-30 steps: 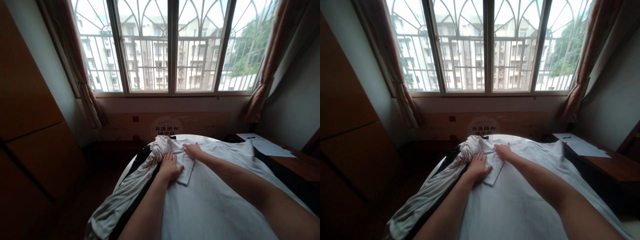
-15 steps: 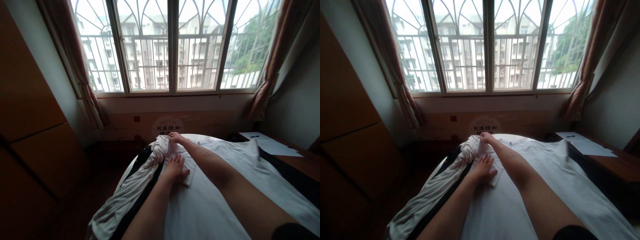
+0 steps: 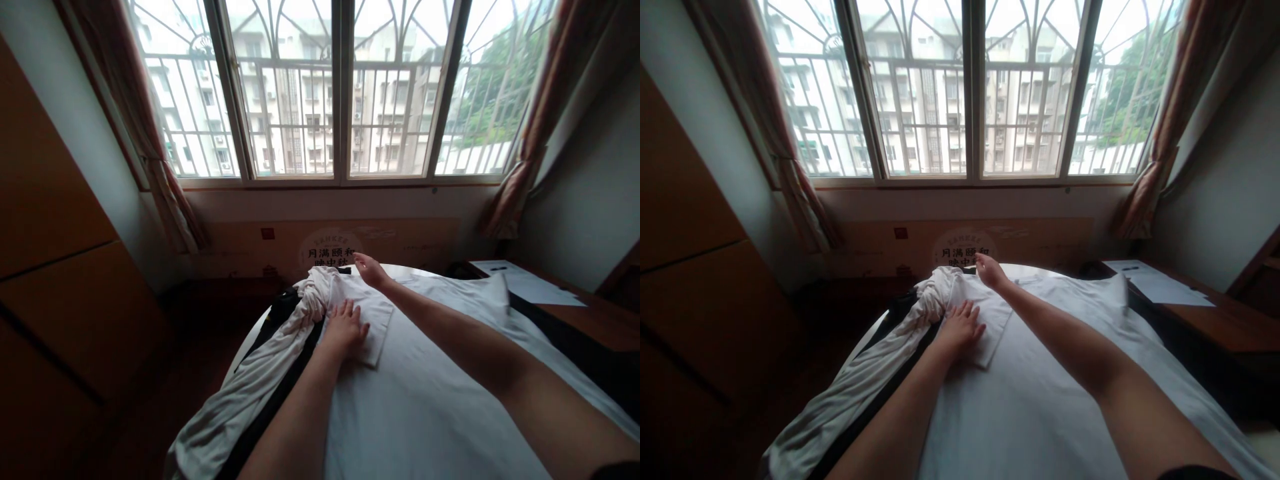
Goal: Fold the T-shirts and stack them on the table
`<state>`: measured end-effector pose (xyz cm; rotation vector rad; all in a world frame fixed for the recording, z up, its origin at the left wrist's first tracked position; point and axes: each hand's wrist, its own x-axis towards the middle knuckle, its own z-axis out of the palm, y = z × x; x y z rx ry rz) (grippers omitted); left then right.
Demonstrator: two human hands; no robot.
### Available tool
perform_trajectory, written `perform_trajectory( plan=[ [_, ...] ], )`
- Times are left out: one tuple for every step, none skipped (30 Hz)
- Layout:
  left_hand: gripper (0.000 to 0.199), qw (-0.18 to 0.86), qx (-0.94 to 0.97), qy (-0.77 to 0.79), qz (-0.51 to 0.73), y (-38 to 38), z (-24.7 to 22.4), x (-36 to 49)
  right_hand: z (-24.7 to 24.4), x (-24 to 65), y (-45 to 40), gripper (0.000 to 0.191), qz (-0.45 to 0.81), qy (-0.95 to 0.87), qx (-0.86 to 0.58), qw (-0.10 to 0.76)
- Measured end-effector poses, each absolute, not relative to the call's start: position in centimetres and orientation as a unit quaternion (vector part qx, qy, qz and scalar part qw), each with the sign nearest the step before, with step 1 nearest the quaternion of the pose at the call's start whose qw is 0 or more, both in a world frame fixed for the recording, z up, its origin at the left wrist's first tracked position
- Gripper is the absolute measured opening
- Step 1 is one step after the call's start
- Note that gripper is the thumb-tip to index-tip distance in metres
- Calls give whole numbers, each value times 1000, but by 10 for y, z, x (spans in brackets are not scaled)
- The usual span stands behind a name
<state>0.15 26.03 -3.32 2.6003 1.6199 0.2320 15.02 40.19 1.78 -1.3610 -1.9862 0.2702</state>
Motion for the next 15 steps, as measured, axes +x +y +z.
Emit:
perform_trajectory(
  plan=[
    [66,41,843,532,68,260,-33,1,16,160,388,51,101,-780,-514,342],
    [68,47,840,537,62,259,-34,1,12,170,374,53,98,-798,-500,322],
    [71,51,839,539,58,259,-34,1,7,180,358,56,96,-818,-485,292],
    [73,54,838,540,55,259,-34,1,0,189,343,59,91,-842,-470,248],
    [76,55,838,541,52,259,-35,1,-8,197,328,61,89,-863,-456,199],
    [77,54,837,542,48,259,-35,2,-15,204,314,64,88,-879,-445,149],
    [78,53,837,543,44,260,-35,2,-22,210,301,66,88,-889,-437,107],
    [78,50,836,545,40,260,-34,3,-28,213,289,67,89,-893,-434,80],
    [77,45,834,548,38,261,-34,3,-33,215,280,67,88,-895,-433,63],
    [76,40,833,550,38,261,-33,4,-36,216,272,67,87,-895,-435,53],
    [75,36,833,552,38,262,-33,4,-37,216,267,66,85,-893,-439,49],
    [74,33,833,552,39,263,-33,4,-36,217,263,65,82,-891,-445,48],
    [74,28,833,551,40,263,-32,5,-34,219,262,65,79,-887,-452,47],
    [73,24,833,551,39,264,-33,5,-30,222,261,65,74,-883,-461,48],
    [72,17,833,551,37,265,-33,5,-26,229,261,65,66,-877,-473,55]
  ],
)
